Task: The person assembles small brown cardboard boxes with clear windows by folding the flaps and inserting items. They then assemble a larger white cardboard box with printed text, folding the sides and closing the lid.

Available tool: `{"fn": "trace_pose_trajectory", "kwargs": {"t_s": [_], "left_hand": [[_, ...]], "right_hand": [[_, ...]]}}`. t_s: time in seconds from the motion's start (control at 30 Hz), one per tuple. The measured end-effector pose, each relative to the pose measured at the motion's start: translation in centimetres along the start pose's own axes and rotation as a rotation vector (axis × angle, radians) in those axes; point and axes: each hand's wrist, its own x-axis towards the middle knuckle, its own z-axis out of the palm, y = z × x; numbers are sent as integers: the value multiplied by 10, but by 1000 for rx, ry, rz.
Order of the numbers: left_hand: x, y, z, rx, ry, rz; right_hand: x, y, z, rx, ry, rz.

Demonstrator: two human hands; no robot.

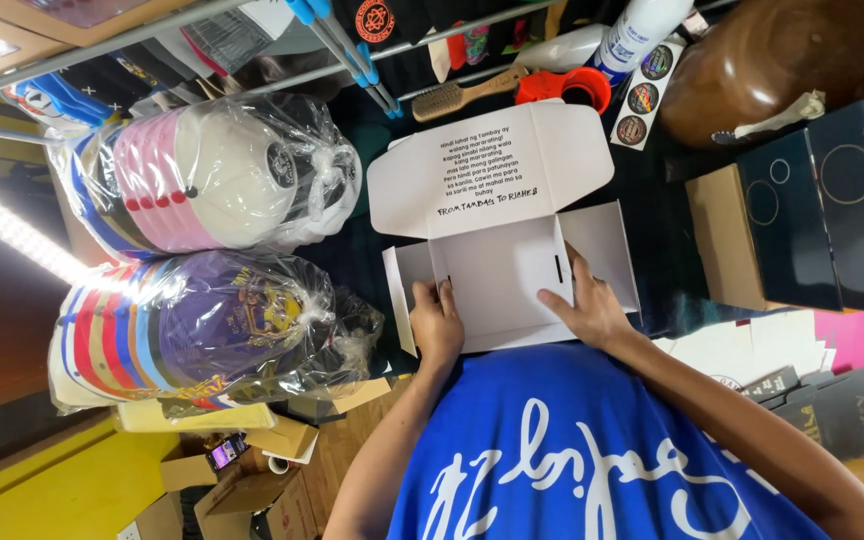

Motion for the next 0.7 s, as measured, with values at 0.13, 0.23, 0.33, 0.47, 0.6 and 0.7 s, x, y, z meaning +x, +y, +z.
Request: {"fn": "trace_pose_trajectory", "kwargs": {"t_s": [0.13,0.23,0.33,0.47,0.6,0.7], "left_hand": [[4,3,6,81,17,23],[-11,41,-18,182,-25,84],[-18,63,-29,319,-103,148],[-18,60,-29,356,-152,199],[-13,48,-24,388,-114,202],[-9,26,-9,539,194,551]], "right_hand": [[16,21,14,-283,55,-18],[31,49,32,-395,110,-33],[35,61,39,-521,156,-102],[35,61,41,-538,177,-133],[30,55,38,-528,181,-135],[26,49,38,-513,177,-145]]}}
